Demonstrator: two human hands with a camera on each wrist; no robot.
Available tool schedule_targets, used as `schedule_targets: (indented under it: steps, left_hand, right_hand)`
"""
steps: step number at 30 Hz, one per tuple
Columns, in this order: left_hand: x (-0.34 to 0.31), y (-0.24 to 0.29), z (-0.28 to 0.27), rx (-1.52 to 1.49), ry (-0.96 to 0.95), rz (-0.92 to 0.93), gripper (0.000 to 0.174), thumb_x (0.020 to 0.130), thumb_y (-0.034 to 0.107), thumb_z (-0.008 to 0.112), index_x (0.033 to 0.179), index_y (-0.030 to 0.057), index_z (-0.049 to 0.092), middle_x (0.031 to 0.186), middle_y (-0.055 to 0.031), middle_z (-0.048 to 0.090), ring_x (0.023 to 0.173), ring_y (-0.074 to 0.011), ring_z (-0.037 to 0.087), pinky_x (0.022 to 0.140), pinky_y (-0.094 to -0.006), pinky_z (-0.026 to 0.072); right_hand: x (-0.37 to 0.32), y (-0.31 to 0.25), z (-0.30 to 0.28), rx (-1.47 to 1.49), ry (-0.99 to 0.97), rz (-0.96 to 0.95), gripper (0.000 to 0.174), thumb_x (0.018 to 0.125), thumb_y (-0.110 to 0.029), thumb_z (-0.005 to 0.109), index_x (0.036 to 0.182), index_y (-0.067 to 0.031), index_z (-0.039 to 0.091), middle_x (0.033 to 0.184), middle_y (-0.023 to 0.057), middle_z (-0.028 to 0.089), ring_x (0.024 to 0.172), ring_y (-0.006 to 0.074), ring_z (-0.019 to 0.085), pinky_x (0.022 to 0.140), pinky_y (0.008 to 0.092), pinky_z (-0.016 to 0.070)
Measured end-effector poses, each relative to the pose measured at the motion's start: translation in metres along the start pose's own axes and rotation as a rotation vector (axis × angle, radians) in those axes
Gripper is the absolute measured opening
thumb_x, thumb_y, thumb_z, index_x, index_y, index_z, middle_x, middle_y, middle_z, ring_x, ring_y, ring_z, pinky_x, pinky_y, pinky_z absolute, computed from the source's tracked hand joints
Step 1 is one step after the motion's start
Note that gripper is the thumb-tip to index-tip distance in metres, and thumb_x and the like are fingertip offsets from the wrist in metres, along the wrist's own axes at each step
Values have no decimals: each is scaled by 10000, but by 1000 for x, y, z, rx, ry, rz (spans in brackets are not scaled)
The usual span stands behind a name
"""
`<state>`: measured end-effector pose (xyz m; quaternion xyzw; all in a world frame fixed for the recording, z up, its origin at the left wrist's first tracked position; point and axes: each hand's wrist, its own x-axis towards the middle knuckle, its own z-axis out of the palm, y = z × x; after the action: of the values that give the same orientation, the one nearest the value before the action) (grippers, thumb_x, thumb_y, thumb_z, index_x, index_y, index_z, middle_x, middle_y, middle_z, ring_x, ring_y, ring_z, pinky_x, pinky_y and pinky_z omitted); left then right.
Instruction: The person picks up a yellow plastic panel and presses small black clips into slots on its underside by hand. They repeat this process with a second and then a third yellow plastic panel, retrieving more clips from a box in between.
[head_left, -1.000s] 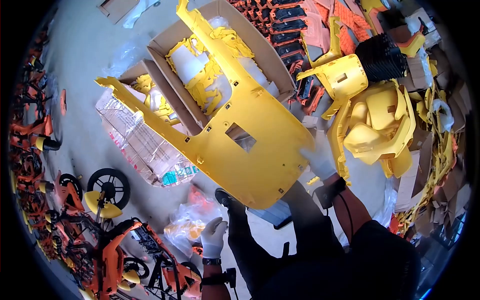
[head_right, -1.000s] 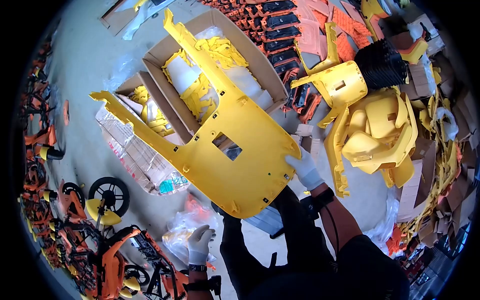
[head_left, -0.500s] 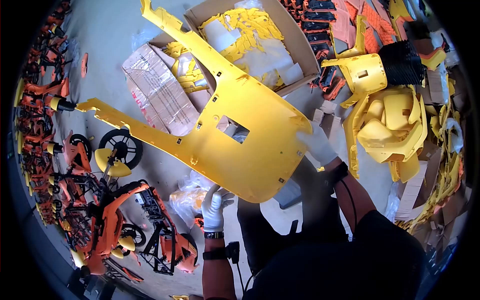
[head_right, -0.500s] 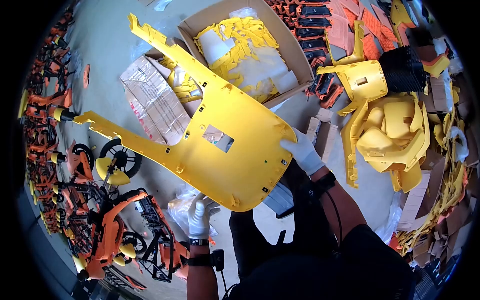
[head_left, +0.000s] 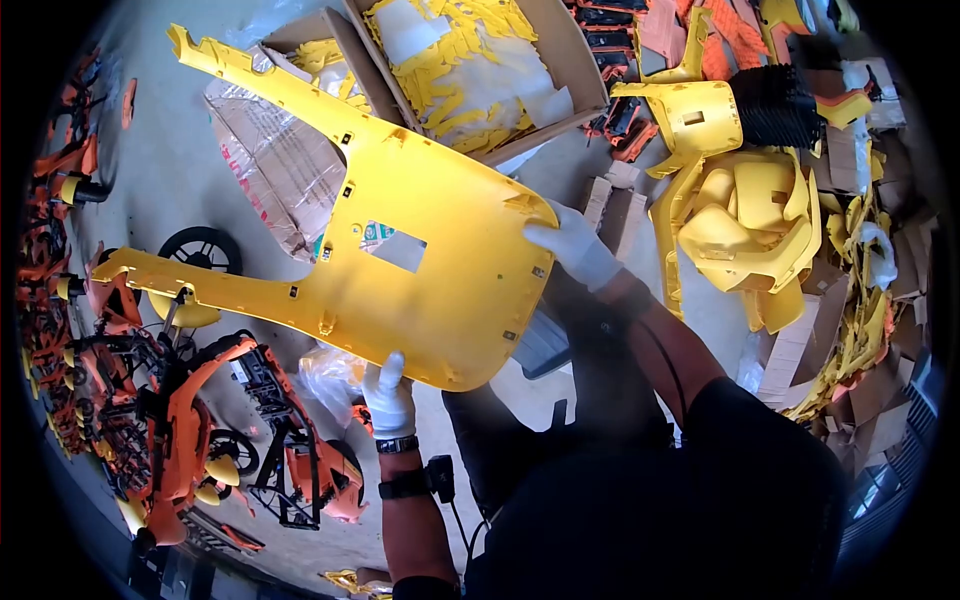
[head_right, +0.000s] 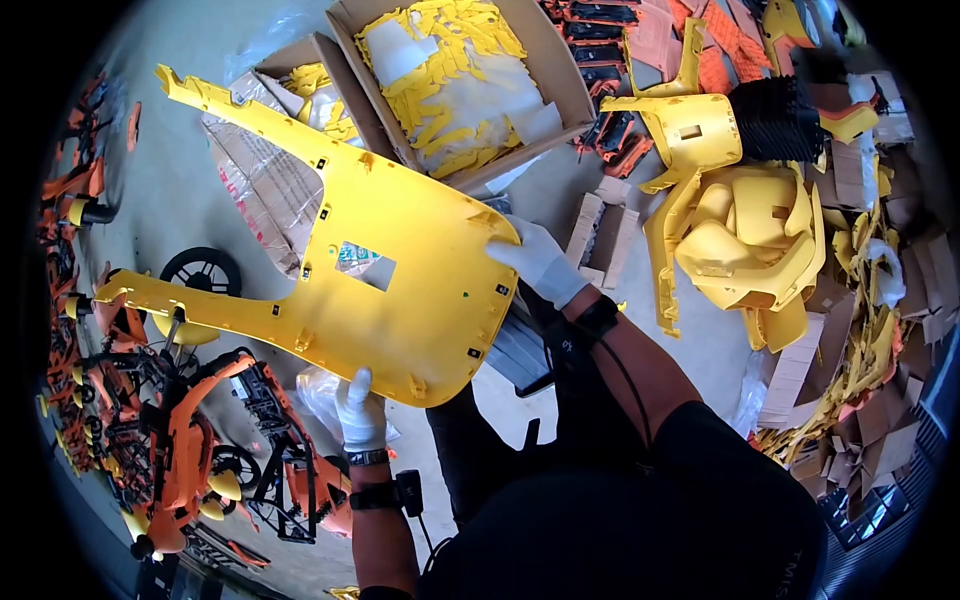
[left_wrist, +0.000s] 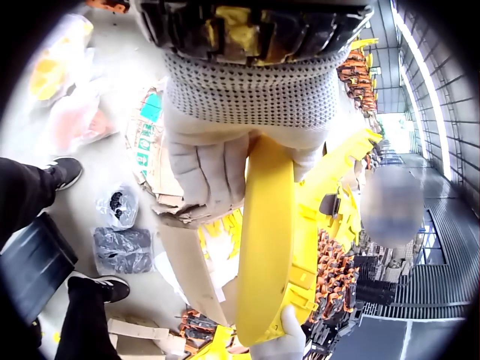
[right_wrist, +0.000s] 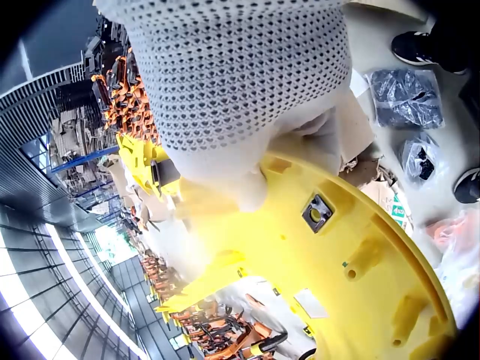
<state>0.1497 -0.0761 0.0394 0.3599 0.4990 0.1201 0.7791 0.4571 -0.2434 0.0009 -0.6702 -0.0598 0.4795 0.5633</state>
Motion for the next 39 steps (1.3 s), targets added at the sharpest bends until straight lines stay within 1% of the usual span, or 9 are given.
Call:
schedule_targets:
  steps: [9, 14, 17, 22, 30, 32, 34, 38, 39]
  left_hand:
    - [-45, 51, 17, 89, -44, 177, 467, 811, 132, 672, 1234, -49, 594, 1161, -85, 630, 1083, -213, 601, 977, -344, 477]
    - [-90, 96, 33, -39, -36, 227, 487, 800, 148, 690, 1234, -53, 600, 1183, -102, 635, 1098, -230, 607, 993, -370, 476]
    - [-113, 124, 43, -36, -101, 246, 509, 813, 175, 685, 1253, -65, 590, 1203, -120, 636, 1100, -245, 616, 987, -375, 483]
    - [-115, 142, 42, 9, -141, 291, 549, 834, 198, 675, 1296, -75, 562, 1244, -134, 629, 1097, -267, 630, 973, -391, 500]
    - [-118, 158, 37, 40, -125, 391, 461, 839, 124, 598, 1245, -95, 586, 1185, -145, 654, 1043, -259, 642, 932, -369, 514]
    - [-118, 164, 20, 44, -10, 408, 357, 847, 114, 548, 1123, -95, 636, 1083, -138, 670, 963, -233, 644, 892, -363, 519]
    - [-115, 164, -4, -37, 90, 347, 356, 825, 94, 560, 1128, -73, 644, 1066, -118, 673, 940, -223, 650, 863, -347, 522]
    - [-96, 134, -108, 231, 434, 288, 374, 829, 107, 546, 1155, -56, 630, 1080, -126, 659, 950, -247, 645, 880, -380, 527]
    - [-99, 129, -102, 153, 377, 231, 418, 859, 127, 535, 1227, -63, 590, 1157, -147, 643, 1029, -272, 638, 933, -409, 519]
  right_hand:
    - [-43, -61, -6, -94, -67, -125, 442, 915, -172, 665, 1309, 15, 596, 1160, 78, 698, 1059, 134, 628, 949, 303, 486]
    - [-104, -160, -9, -195, -230, -132, 566, 887, -229, 700, 1364, 28, 538, 1222, 119, 676, 1112, 173, 625, 1003, 330, 474]
    - [-125, -192, -17, -349, -302, -297, 637, 878, -249, 711, 1403, 40, 496, 1229, 140, 668, 1122, 192, 627, 1007, 336, 476]
    - [-162, -217, -29, -399, -176, -266, 675, 883, -265, 715, 1442, 22, 468, 1215, 140, 665, 1101, 185, 636, 946, 323, 508]
    - [-183, -190, -52, -325, -119, -219, 520, 942, -209, 672, 1400, -10, 528, 1114, 100, 695, 933, 133, 674, 805, 291, 556]
    - [-183, -168, -75, -330, -3, -71, 422, 951, -190, 657, 1327, -10, 590, 1033, 82, 714, 823, 149, 694, 750, 307, 579]
    - [-180, -132, -106, -238, 80, 86, 387, 931, -181, 657, 1272, -4, 620, 1015, 83, 714, 814, 154, 696, 716, 303, 578]
    - [-155, -65, -133, -486, 81, 360, 339, 886, -174, 658, 1173, 6, 679, 958, 92, 710, 801, 170, 699, 726, 307, 573]
    - [-144, -43, -143, -500, 75, 397, 326, 873, -175, 657, 1139, 9, 698, 937, 94, 706, 808, 174, 699, 737, 312, 571]
